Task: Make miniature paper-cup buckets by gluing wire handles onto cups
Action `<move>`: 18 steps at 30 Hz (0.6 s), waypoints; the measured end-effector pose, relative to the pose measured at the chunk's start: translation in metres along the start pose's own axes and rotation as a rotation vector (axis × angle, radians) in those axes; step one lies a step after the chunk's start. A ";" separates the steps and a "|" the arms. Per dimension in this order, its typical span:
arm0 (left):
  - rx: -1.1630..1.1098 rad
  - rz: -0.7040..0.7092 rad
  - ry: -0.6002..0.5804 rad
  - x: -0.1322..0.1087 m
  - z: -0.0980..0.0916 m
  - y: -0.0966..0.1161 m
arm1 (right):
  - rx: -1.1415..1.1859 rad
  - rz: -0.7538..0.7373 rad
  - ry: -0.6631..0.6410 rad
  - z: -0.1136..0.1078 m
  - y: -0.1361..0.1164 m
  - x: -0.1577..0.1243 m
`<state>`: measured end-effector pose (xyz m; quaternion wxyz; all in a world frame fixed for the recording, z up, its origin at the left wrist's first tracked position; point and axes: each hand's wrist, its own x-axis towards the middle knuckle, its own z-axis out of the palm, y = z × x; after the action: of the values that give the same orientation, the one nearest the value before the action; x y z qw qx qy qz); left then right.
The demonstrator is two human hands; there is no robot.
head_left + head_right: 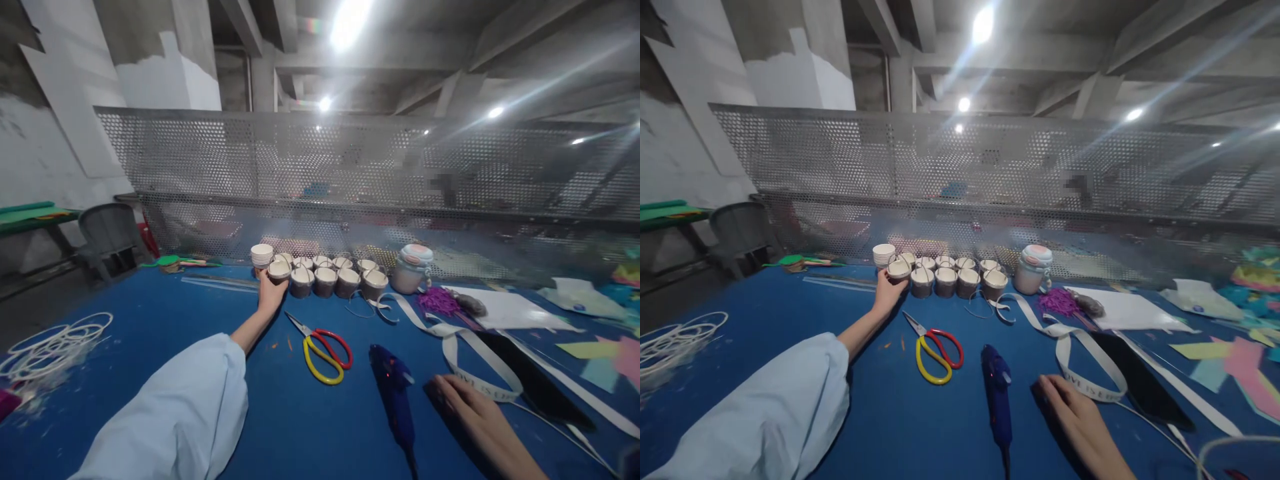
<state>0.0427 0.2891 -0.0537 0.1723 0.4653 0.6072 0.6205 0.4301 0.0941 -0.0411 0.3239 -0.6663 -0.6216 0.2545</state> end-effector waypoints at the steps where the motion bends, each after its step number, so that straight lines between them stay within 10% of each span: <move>1: 0.005 0.007 -0.008 -0.001 0.002 -0.002 | -0.004 0.012 -0.023 -0.001 -0.002 0.000; 18: 0.166 0.125 -0.007 0.005 0.007 -0.021 | -0.122 0.035 -0.023 -0.002 -0.018 0.001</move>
<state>0.0381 0.3011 -0.0725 0.0962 0.5173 0.6258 0.5758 0.4202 0.0954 -0.0263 0.2709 -0.6926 -0.6279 0.2297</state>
